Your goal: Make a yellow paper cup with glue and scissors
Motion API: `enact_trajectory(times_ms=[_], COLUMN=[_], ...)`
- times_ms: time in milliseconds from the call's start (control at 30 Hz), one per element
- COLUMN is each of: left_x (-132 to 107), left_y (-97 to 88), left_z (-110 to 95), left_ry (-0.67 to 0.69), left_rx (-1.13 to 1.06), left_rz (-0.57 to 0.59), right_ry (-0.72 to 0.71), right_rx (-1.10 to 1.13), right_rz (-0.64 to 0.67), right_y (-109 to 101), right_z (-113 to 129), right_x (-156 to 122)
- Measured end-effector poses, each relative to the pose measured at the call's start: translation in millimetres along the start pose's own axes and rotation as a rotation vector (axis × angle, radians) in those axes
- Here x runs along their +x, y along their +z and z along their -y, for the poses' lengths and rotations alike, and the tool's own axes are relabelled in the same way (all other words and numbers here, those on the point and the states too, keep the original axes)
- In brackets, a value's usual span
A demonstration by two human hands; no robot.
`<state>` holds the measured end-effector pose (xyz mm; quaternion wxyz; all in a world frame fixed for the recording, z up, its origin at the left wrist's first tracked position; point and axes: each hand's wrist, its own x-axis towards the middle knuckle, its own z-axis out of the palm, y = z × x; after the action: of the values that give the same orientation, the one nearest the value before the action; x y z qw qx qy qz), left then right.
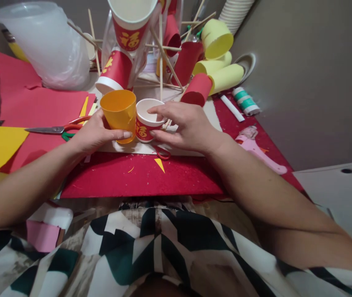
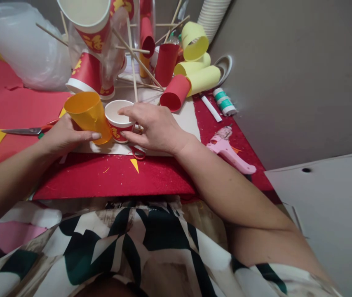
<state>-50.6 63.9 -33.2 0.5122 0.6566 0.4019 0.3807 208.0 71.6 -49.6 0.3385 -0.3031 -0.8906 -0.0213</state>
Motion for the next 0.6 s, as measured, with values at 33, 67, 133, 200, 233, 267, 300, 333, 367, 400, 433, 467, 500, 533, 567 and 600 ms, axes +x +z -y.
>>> enact_trajectory(times_ms=[33, 67, 133, 200, 233, 267, 300, 333, 367, 400, 433, 467, 500, 533, 567, 600], left_x=[0, 0, 1, 1, 1, 0, 0, 0, 0, 0, 0, 0, 0, -1, -1, -2], left_y=[0.0, -0.1, -0.3, -0.4, -0.3, -0.1, 0.1, 0.3, 0.6, 0.9, 1.1, 1.4, 1.7, 2.0, 2.5, 3.0], left_z=[0, 0, 0, 0, 0, -1, -1, -1, -1, 0, 0, 0, 0, 0, 0, 0], left_ry=[0.000, 0.003, 0.015, 0.020, 0.018, 0.015, 0.010, 0.006, 0.000, -0.007, -0.013, -0.019, -0.024, -0.030, -0.039, -0.051], left_rx=[0.022, 0.044, 0.078, 0.092, 0.092, 0.090, 0.088, 0.088, 0.088, 0.087, 0.082, 0.074, 0.064, 0.054, 0.047, 0.041], left_rz=[-0.006, -0.014, -0.019, -0.009, -0.005, -0.005, -0.009, -0.017, -0.025, -0.029, -0.028, -0.026, -0.029, -0.035, -0.043, -0.053], right_ry=[0.002, 0.006, 0.009, 0.010, 0.014, 0.018, 0.022, 0.023, 0.023, 0.020, 0.017, 0.013, 0.006, -0.005, -0.015, -0.016], right_rx=[-0.004, -0.007, -0.009, -0.004, 0.000, 0.003, 0.004, 0.006, 0.009, 0.012, 0.016, 0.022, 0.030, 0.043, 0.057, 0.074], right_rz=[0.000, 0.004, 0.010, 0.013, 0.018, 0.025, 0.033, 0.041, 0.044, 0.045, 0.042, 0.034, 0.017, -0.011, -0.048, -0.091], right_y=[1, 1, 1, 1, 0, 0, -1, -1, -2, -2, -4, -5, -8, -13, -18, -24], right_z=[0, 0, 0, 1, 1, 2, 3, 4, 4, 4, 3, 3, 3, 4, 6, 9], right_x=[0, 0, 1, 1, 1, 2, 2, 2, 2, 3, 3, 3, 2, 1, 0, -3])
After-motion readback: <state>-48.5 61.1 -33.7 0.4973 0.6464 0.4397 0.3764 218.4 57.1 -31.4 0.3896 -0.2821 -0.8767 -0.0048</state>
